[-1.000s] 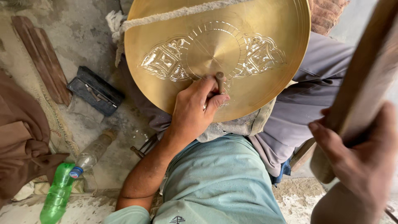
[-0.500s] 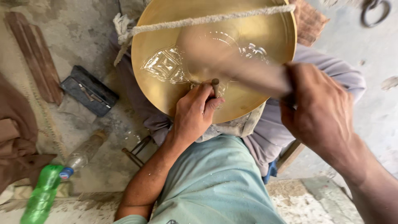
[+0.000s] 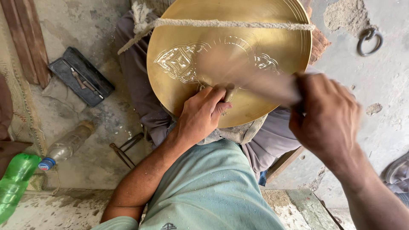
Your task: The person sits on the floor with a decorated brass tray resting on their lap and hammers a small chisel-like punch with a wooden mallet to deepen the embossed ornament pattern. They reposition the punch across different parts of the design and rotate the tray as they work.
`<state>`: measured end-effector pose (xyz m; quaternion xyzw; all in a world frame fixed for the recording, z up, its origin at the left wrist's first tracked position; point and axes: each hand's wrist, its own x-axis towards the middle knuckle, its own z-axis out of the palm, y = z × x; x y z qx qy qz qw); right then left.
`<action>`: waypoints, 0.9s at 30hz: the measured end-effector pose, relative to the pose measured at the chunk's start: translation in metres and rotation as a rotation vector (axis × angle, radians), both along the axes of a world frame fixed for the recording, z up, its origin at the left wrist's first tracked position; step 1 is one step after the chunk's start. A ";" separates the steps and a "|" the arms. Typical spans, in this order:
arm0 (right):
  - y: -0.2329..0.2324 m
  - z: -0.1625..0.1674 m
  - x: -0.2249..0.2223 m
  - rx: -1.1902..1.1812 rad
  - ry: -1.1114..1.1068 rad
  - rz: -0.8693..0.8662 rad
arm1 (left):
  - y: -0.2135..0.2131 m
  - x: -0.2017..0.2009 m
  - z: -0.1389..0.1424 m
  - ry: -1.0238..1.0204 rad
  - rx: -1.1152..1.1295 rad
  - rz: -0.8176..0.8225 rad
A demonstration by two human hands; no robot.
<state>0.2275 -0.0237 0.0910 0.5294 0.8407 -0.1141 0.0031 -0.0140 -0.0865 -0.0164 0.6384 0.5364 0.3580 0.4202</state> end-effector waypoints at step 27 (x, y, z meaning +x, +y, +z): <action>-0.011 -0.006 -0.003 -0.180 0.410 -0.414 | 0.000 -0.002 0.004 0.009 -0.087 -0.049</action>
